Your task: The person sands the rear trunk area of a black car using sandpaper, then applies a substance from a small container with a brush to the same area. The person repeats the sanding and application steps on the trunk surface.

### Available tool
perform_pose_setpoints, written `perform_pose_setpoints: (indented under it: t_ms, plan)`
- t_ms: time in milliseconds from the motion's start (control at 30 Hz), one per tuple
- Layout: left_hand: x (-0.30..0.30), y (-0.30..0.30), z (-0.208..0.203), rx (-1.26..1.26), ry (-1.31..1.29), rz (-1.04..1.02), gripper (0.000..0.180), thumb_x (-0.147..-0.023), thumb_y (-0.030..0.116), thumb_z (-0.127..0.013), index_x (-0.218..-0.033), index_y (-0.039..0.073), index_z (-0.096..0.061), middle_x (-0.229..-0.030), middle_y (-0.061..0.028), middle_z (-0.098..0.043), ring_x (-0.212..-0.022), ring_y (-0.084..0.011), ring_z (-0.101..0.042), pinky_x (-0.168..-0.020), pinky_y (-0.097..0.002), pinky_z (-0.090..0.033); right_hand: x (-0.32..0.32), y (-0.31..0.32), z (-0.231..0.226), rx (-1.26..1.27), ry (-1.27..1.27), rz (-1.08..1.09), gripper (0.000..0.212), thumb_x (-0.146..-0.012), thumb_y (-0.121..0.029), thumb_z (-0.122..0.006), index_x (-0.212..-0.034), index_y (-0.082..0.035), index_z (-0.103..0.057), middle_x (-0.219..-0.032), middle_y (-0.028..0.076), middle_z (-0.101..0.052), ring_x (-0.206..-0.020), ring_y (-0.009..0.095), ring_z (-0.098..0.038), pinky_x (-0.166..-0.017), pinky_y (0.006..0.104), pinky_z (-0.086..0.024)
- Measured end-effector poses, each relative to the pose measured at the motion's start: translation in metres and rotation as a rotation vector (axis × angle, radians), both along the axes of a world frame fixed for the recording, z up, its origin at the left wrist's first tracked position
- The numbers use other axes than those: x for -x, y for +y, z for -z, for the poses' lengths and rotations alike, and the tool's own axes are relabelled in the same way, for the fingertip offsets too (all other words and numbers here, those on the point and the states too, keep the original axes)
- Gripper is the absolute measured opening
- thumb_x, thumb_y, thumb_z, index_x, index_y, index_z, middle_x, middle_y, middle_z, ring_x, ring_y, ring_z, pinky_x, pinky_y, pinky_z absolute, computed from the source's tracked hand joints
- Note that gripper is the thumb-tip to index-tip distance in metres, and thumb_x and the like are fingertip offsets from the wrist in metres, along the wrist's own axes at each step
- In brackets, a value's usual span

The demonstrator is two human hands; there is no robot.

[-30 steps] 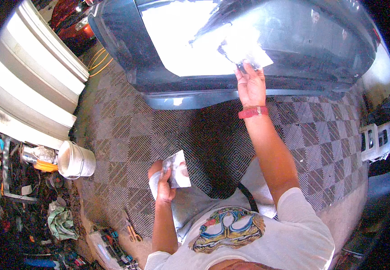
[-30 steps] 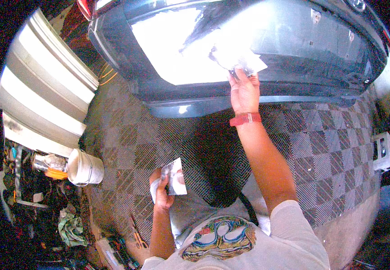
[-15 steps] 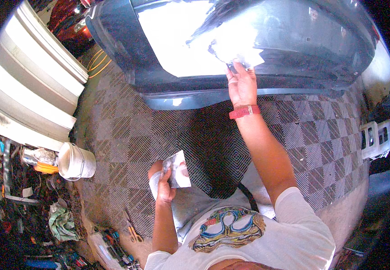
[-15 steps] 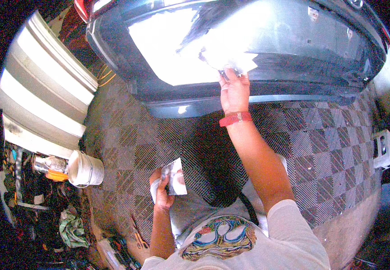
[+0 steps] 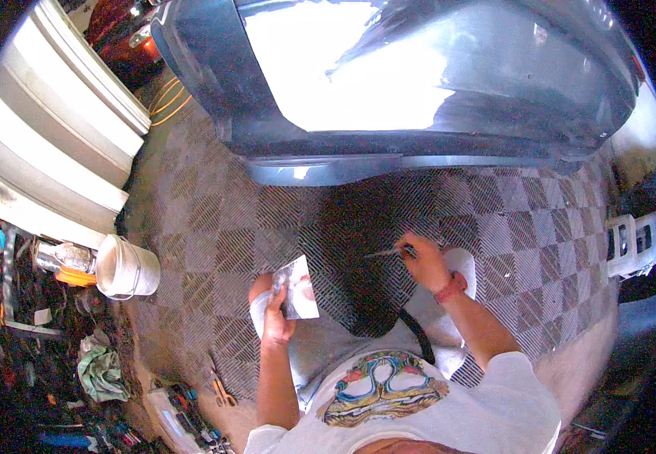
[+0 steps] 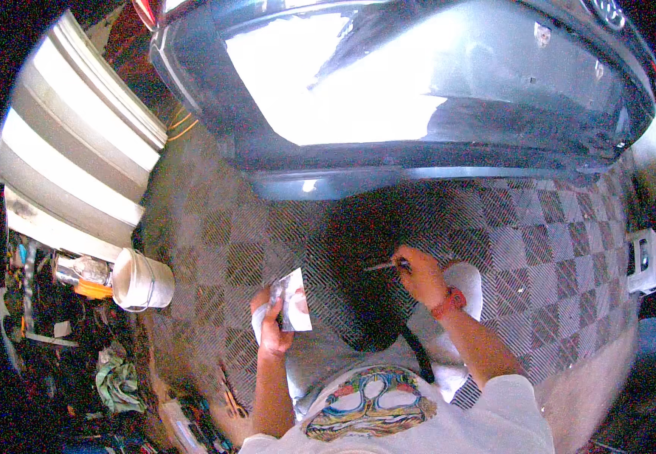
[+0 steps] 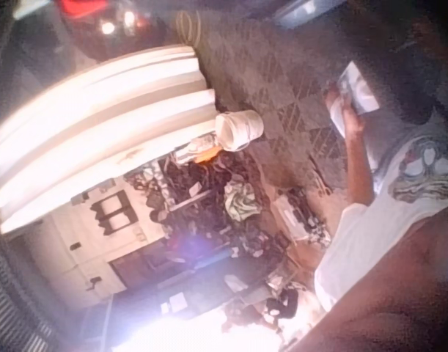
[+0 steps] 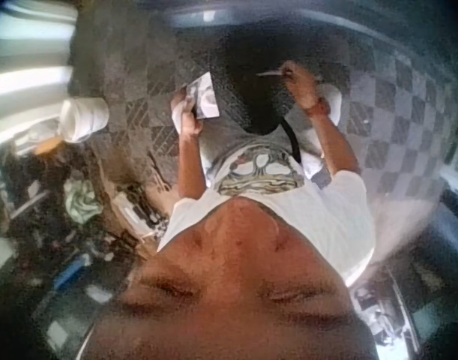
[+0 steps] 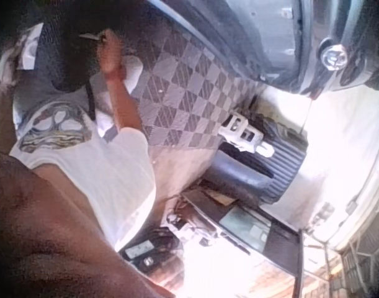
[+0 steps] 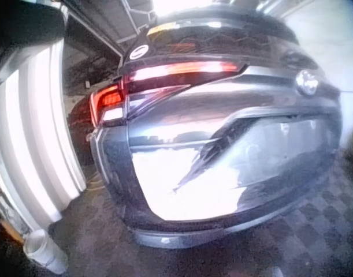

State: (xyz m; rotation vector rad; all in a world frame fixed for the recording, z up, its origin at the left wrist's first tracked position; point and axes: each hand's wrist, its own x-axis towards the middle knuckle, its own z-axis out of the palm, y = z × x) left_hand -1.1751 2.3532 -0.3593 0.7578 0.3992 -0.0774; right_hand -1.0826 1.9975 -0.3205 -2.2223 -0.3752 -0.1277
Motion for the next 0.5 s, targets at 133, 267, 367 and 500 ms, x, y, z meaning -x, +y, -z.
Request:
perform_pose_setpoints:
  t_ms: [133,267,367,500]
  plan:
    - [-0.003,-0.005,-0.010,-0.049,-0.006,-0.084,0.043,-0.094,0.018,-0.066,-0.131,0.004,-0.049,-0.117,-0.0114,-0.066,-0.103,-0.0246,-0.067,-0.087,-0.0343,-0.058,0.062,-0.029,0.012,0.026,0.081,-0.014,0.027,-0.075,0.003,-0.067,-0.101,-0.006,-0.068,-0.100,0.015,-0.070,-0.094,0.038,-0.067,-0.084,0.0450,-0.054]
    - [-0.003,-0.013,-0.030,-0.100,0.014,-0.118,0.054,-0.093,0.018,-0.066,-0.141,0.006,-0.045,-0.121,-0.0120,-0.065,-0.108,-0.0267,-0.066,-0.092,-0.0379,-0.056,0.114,-0.051,0.038,0.254,0.100,-0.191,0.025,-0.076,0.003,-0.069,-0.100,-0.005,-0.068,-0.102,0.015,-0.071,-0.094,0.037,-0.068,-0.085,0.0411,-0.055]
    - [-0.004,-0.019,-0.033,-0.155,0.002,-0.169,0.055,-0.095,0.020,-0.065,-0.145,0.007,-0.045,-0.124,-0.0114,-0.065,-0.111,-0.0267,-0.065,-0.096,-0.0387,-0.054,0.114,-0.039,0.023,-0.002,0.302,-0.139,0.024,-0.078,-0.001,-0.071,-0.102,-0.005,-0.068,-0.101,0.014,-0.071,-0.097,0.033,-0.069,-0.088,0.0390,-0.054]
    - [-0.010,-0.017,-0.015,0.110,0.062,0.068,0.054,-0.096,0.027,-0.065,-0.140,0.002,-0.049,-0.126,-0.0108,-0.066,-0.114,-0.0233,-0.064,-0.100,-0.0362,-0.051,0.080,-0.017,0.011,-0.554,0.527,0.240,0.034,-0.082,-0.004,-0.076,-0.113,-0.005,-0.063,-0.105,0.005,-0.070,-0.100,0.018,-0.067,-0.091,0.0337,-0.053]
